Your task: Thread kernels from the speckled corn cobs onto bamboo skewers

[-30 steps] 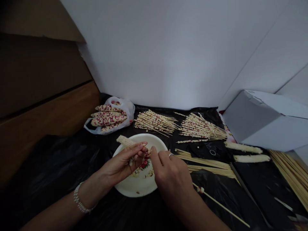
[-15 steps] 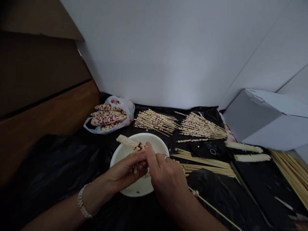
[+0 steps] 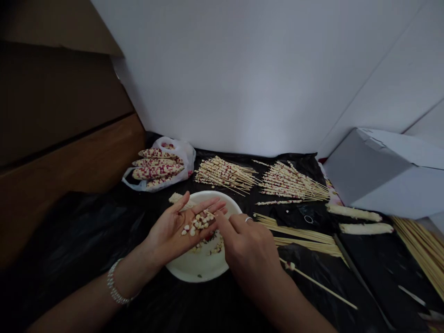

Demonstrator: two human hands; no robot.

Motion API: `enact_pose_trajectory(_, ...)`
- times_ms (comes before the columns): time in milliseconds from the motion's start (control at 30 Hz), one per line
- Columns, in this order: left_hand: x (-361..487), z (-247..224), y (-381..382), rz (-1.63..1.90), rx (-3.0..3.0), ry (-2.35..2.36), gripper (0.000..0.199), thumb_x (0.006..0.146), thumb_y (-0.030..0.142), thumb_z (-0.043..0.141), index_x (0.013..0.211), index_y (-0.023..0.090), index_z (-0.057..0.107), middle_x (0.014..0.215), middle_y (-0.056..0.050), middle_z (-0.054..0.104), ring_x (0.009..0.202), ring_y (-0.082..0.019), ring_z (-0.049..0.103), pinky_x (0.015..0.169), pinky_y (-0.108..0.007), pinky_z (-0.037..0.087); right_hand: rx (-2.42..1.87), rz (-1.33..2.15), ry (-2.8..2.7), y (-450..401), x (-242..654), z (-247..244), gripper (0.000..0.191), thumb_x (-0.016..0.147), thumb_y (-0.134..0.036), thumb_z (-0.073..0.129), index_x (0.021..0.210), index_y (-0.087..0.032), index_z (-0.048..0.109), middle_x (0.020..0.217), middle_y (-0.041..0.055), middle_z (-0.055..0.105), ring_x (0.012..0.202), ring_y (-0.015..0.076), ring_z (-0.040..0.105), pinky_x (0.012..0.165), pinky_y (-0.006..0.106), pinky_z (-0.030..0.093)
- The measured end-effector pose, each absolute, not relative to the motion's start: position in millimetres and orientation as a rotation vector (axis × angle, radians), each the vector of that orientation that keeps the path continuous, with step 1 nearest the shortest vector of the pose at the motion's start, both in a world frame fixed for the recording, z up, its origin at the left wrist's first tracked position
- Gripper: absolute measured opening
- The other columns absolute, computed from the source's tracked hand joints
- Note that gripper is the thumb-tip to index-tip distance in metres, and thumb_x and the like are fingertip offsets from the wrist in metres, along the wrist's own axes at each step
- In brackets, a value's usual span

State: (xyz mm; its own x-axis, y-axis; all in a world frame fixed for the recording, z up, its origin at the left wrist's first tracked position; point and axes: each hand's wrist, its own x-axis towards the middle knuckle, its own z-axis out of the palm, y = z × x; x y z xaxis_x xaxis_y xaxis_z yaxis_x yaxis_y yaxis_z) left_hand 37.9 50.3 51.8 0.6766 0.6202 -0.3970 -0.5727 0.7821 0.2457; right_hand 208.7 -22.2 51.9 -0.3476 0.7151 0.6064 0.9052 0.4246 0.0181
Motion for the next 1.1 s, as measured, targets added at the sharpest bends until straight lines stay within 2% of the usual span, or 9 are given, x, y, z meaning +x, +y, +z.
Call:
enact_pose_trajectory(100,39,51,49,0.676,0.120,0.504,0.056,0.096,0.041,0.039,0.132,0.000,0.049,0.118,-0.020,0.065,0.106,-0.026,0.064,0.098,-0.040,0.047,-1.412,-0.549,-2.192,-21,209,52,0.027,0.090,-0.013,0.047,0.108,-0.014,0.067,0.067,0.0016,0.059,0.063,0.0165,0.054,0.057,0.028,0.037)
enact_pose_trajectory(267,44,46,41,0.649,0.229,0.597,0.027,0.087,0.006,0.050,0.111,0.005,0.064,0.103,-0.012,0.071,0.101,-0.019,0.066,0.100,-0.035,0.046,-1.368,-0.563,-2.171,-18,207,48,0.031,0.092,-0.010,0.041,0.110,-0.013,0.066,0.068,0.0019,0.059,0.064,0.0148,0.052,0.059,0.026,0.036)
enact_pose_trajectory(333,46,43,38,0.647,0.298,0.589,0.022,0.083,0.000,0.056,0.099,0.007,0.069,0.100,-0.009,0.072,0.099,-0.017,0.067,0.100,-0.033,0.047,-1.368,-0.554,-2.168,-18,207,48,0.031,0.093,-0.011,0.041,0.111,-0.012,0.065,0.069,0.0024,0.060,0.065,0.0149,0.053,0.059,0.026,0.036)
enact_pose_trajectory(533,47,38,37,0.719,0.295,0.666,0.008,0.080,0.005,0.065,0.085,0.009,0.071,0.094,-0.008,0.072,0.087,-0.014,0.069,0.089,-0.028,0.055,-1.343,-0.580,-2.143,-19,208,50,0.030,0.093,-0.011,0.042,0.111,-0.011,0.066,0.068,0.0015,0.057,0.063,0.0145,0.051,0.058,0.027,0.036)
enact_pose_trajectory(633,47,36,41,0.743,0.253,0.761,0.004,0.081,0.008,0.066,0.081,0.009,0.069,0.086,-0.007,0.071,0.077,-0.011,0.068,0.074,-0.019,0.057,-1.331,-0.595,-2.147,-20,208,52,0.028,0.092,-0.012,0.045,0.111,-0.011,0.066,0.067,0.0015,0.057,0.062,0.0149,0.051,0.056,0.028,0.034)
enact_pose_trajectory(800,47,39,45,0.748,0.209,0.782,0.012,0.087,0.014,0.060,0.091,0.008,0.069,0.073,-0.004,0.066,0.058,-0.004,0.061,0.053,-0.009,0.050,-1.328,-0.589,-2.147,-20,209,52,0.028,0.091,-0.012,0.047,0.111,-0.009,0.066,0.068,0.0023,0.058,0.064,0.0156,0.052,0.056,0.029,0.035)
enact_pose_trajectory(933,47,46,45,0.750,0.235,0.770,0.019,0.090,0.007,0.053,0.100,0.006,0.069,0.082,-0.008,0.069,0.068,-0.007,0.066,0.061,-0.011,0.054,-1.350,-0.601,-2.142,-19,210,51,0.027,0.092,-0.013,0.047,0.111,-0.011,0.065,0.069,0.0020,0.059,0.065,0.0158,0.053,0.058,0.028,0.037)
enact_pose_trajectory(1000,46,48,44,0.762,0.256,0.779,0.021,0.088,0.001,0.052,0.098,0.005,0.069,0.087,-0.010,0.070,0.074,-0.008,0.067,0.068,-0.013,0.055,-1.369,-0.617,-2.145,-18,210,50,0.028,0.092,-0.013,0.047,0.112,-0.011,0.065,0.069,0.0018,0.059,0.065,0.0156,0.054,0.059,0.028,0.037)
enact_pose_trajectory(1100,46,49,44,0.782,0.287,0.782,0.018,0.085,0.000,0.055,0.093,0.007,0.070,0.086,-0.008,0.071,0.074,-0.008,0.068,0.069,-0.012,0.055,-1.385,-0.638,-2.149,-18,210,49,0.028,0.091,-0.013,0.046,0.111,-0.012,0.066,0.069,0.0021,0.059,0.065,0.0153,0.054,0.059,0.028,0.037)
